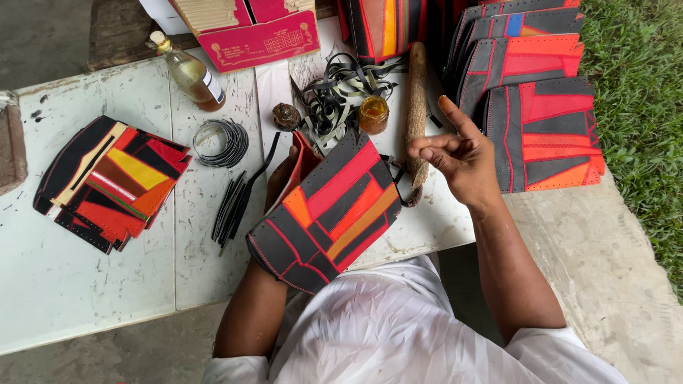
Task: The person applies glue from a jar onto red leather pieces using a small applicator, then folds and presses the leather panels together by hand. They set finished panels aside with a stack of similar colorful leather goods and handle loose leather straps on the table.
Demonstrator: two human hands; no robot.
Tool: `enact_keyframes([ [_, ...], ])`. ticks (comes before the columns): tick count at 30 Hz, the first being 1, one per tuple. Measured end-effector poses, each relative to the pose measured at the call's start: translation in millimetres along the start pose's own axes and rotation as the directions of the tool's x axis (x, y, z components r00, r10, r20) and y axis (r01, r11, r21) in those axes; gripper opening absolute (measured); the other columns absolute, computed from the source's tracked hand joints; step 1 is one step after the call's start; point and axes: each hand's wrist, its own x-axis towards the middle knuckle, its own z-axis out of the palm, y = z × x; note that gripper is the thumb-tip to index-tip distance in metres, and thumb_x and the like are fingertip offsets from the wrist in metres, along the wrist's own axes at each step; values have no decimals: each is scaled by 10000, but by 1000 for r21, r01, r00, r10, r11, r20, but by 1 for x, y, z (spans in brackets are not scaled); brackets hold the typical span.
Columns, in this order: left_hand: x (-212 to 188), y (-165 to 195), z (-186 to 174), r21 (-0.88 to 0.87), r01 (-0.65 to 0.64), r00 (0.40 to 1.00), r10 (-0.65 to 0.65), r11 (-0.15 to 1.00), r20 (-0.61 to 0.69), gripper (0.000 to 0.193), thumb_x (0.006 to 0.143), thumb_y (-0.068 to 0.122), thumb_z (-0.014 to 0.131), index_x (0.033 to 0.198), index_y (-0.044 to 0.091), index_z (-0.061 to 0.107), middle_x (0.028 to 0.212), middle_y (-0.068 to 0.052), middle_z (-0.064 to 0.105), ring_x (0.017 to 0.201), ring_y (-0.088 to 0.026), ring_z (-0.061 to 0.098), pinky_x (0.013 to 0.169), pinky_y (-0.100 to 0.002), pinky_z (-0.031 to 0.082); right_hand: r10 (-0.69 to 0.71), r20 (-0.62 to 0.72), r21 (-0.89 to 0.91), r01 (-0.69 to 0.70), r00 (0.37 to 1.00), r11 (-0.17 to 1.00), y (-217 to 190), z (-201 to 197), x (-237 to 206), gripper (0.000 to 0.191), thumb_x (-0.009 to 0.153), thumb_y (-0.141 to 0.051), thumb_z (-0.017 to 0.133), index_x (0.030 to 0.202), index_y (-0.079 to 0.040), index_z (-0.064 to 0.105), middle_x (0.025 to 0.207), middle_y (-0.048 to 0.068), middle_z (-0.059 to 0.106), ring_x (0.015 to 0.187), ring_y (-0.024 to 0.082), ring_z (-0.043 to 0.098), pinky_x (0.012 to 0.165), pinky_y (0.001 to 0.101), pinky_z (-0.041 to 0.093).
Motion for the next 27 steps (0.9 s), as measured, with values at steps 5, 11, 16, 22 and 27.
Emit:
enact_keyframes([
  [5, 0, -1, 1, -2, 19, 1000, -19, 1000, 8, 243, 1028, 266, 657, 1081, 31, 691, 959, -72, 744, 822, -138, 700, 769, -299, 584, 116, -186, -345, -176, 976, 922, -8, 9, -1, 695, 892, 94, 762, 1540, 75, 514, 851, 307, 614, 670, 273, 618, 657, 436, 474],
  [11, 3, -4, 3, -1, 35, 999, -35, 999, 15, 247, 1023, 274, 651, 1088, 38, 688, 961, -73, 746, 823, -138, 704, 764, -300, 585, -8, 40, -37, 10, 999, 999, -8, 9, 0, 828, 863, 31, 760, 1570, 14, 330, 978, 125, 767, 922, 167, 763, 862, 313, 623],
  [16, 3, -7, 5, -5, 62, 998, -62, 998, 29, 251, 1019, 281, 645, 1093, 44, 686, 964, -73, 747, 824, -139, 706, 760, -300, 587, 37, -91, -127, -48, 995, 991, 1, 3, -1, 612, 938, 56, 735, 1517, 94, 540, 871, 171, 714, 777, 217, 694, 725, 368, 586],
  [22, 3, -11, 5, -7, 91, 995, -90, 996, 43, 256, 1014, 289, 639, 1100, 51, 684, 966, -73, 749, 825, -139, 710, 755, -301, 588, 0, -15, 32, 0, 1000, 999, 1, 3, 1, 706, 916, -13, 747, 1541, 34, 421, 1005, 102, 783, 947, 167, 769, 892, 305, 624],
  [27, 2, -12, 4, -9, 112, 992, -111, 994, 52, 261, 1010, 295, 634, 1106, 57, 682, 968, -74, 751, 826, -139, 712, 751, -301, 590, -9, -22, -147, 6, 1000, 989, 0, 4, -3, 705, 839, 27, 823, 1477, 54, 526, 869, 101, 750, 812, 155, 738, 793, 303, 613],
])
